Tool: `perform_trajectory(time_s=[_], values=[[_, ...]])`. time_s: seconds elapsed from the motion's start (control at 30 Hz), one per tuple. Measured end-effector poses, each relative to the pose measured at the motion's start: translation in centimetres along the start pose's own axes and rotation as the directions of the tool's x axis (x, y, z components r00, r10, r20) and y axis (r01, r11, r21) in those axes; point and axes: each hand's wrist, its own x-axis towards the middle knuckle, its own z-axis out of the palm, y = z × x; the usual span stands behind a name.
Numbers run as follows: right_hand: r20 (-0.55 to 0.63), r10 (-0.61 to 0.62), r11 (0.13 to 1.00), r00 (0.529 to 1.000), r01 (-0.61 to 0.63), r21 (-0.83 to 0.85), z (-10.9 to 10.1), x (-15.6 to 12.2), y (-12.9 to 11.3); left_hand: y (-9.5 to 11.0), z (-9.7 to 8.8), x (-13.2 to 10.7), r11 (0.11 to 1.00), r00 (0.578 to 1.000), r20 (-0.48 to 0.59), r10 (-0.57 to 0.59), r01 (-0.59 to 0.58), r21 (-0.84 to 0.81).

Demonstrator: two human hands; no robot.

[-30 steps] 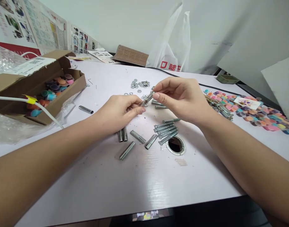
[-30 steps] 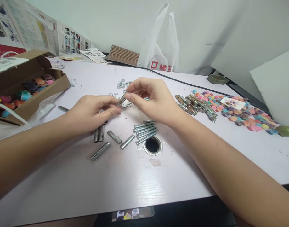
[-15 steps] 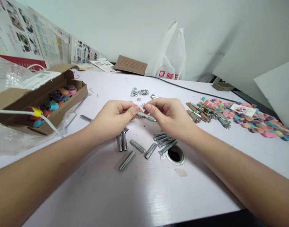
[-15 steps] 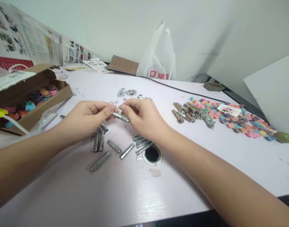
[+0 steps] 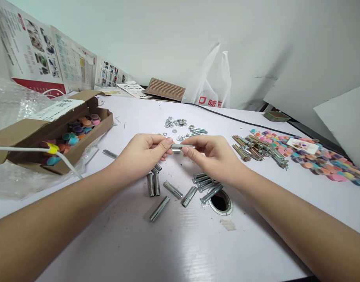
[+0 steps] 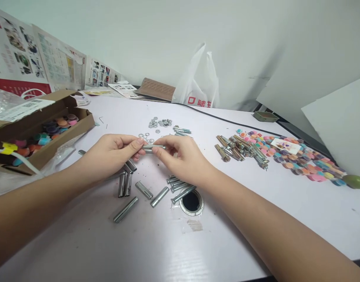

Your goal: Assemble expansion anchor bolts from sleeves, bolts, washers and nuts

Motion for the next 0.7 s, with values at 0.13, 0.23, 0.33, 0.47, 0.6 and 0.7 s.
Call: perform_trajectory(time_s=[0.13,0.23,0.33,0.47,0.6,0.7], values=[[-0.104,0.04,0.993,0.994,-0.028,0.112,-0.1,0.4,0.5,-0.3,0.2,-0.1,0.999,1.0,-0.001,0.012,-0.012,-0.037],[-0.147,-0.054,0.996,0.988,0.063,0.061,0.2,0.3,0.7,-0.6,0.4,0.1,0.986,0.997,-0.011,-0.073,0.071,-0.149],[-0.255,-0.232,0.969,0.939,0.201,-0.142,0.3,-0.3,0.2,-0.7,0.2,0.6,0.932,0.979,-0.072,-0.193,0.159,-0.326],[-0.347,-0.3,0.941,0.888,0.215,-0.263,-0.7,-0.6,-1.2,-0.7,-0.5,1.2,0.916,0.964,-0.236,-0.12,0.016,-0.4],[-0.378,-0.117,0.989,0.918,0.073,-0.13,-1.8,-0.2,-1.4,-0.6,-0.3,1.1,0.927,0.956,-0.285,-0.071,-0.042,-0.374],[-0.255,0.045,0.988,0.966,-0.006,0.155,-1.9,0.0,-1.0,-0.9,0.2,0.9,0.941,0.966,-0.257,-0.031,-0.058,-0.334]])
